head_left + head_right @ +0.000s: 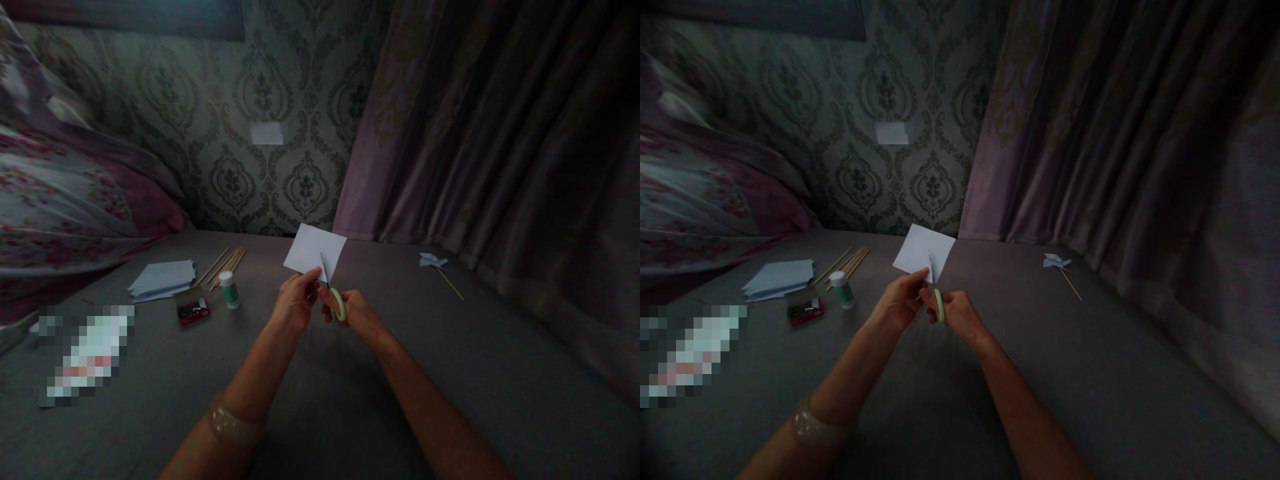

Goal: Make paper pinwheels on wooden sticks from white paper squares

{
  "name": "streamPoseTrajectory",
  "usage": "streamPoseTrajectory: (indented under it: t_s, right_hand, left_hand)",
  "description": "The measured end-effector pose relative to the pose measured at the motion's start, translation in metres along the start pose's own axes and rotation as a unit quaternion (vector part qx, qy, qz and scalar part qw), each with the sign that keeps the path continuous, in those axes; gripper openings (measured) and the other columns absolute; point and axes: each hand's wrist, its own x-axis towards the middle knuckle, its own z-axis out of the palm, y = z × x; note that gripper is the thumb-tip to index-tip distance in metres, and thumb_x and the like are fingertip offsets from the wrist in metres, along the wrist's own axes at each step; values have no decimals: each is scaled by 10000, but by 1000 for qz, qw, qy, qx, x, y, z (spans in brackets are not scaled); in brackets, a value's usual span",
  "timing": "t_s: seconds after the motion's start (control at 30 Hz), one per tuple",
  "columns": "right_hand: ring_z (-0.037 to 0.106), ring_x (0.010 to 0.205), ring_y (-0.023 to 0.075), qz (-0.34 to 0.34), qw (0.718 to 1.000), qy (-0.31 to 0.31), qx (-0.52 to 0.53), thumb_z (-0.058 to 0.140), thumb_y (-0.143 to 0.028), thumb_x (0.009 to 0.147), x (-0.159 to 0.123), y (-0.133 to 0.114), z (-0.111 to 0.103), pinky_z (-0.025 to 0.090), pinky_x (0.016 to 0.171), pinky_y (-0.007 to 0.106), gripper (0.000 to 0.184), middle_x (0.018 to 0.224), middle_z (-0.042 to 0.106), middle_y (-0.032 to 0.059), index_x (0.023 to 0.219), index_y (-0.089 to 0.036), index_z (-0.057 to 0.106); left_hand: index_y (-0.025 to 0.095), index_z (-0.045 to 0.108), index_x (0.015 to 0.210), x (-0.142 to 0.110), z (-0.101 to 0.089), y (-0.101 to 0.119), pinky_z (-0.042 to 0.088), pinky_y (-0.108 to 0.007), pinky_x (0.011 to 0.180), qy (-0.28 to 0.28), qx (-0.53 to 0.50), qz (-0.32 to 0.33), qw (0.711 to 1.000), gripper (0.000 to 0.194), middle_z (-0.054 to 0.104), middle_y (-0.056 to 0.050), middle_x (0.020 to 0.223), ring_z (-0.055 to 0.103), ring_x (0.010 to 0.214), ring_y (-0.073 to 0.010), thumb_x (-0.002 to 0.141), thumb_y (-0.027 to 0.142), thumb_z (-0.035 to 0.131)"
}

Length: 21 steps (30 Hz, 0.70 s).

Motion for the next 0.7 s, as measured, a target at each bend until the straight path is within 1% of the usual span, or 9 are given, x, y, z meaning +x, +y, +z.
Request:
streamPoseTrajectory:
  t_s: [0.2, 0.33, 0.53, 0.7]
  right_hand:
    - [332, 417, 62, 0, 1000, 6, 5, 597, -711, 666, 1, 2, -1, 203, 423, 234, 581, 491, 520, 2, 562, -140, 591]
    - [331, 412, 61, 5, 1000, 13, 5, 600, -710, 662, 1, 3, -1, 203, 421, 235, 581, 483, 515, 2, 547, -140, 587]
    - [327, 406, 60, 1, 1000, 19, 4, 602, -705, 663, 4, 7, -1, 203, 417, 232, 576, 466, 493, -8, 540, -142, 582]
    - [331, 403, 62, 2, 1000, 23, 1, 600, -711, 658, 3, 6, -1, 198, 415, 234, 581, 459, 486, -9, 534, -144, 580]
  left_hand:
    - [171, 438, 535, 2, 0, -3, 329, -223, 474, 0, 6, 15, 1000, 386, 510, 52, 474, 485, 450, -73, 455, 218, 813]
    - [171, 443, 544, 1, 1, -4, 329, -225, 473, 1, 5, 14, 1000, 374, 512, 55, 471, 486, 447, -75, 468, 204, 807]
    - [176, 431, 558, 1, 0, -4, 340, -231, 472, -18, 7, 7, 1000, 401, 506, 58, 474, 493, 435, -83, 457, 228, 816]
    - [176, 432, 549, 0, 1, -3, 348, -222, 471, -3, 5, 4, 1000, 385, 511, 53, 473, 492, 444, -74, 463, 209, 805]
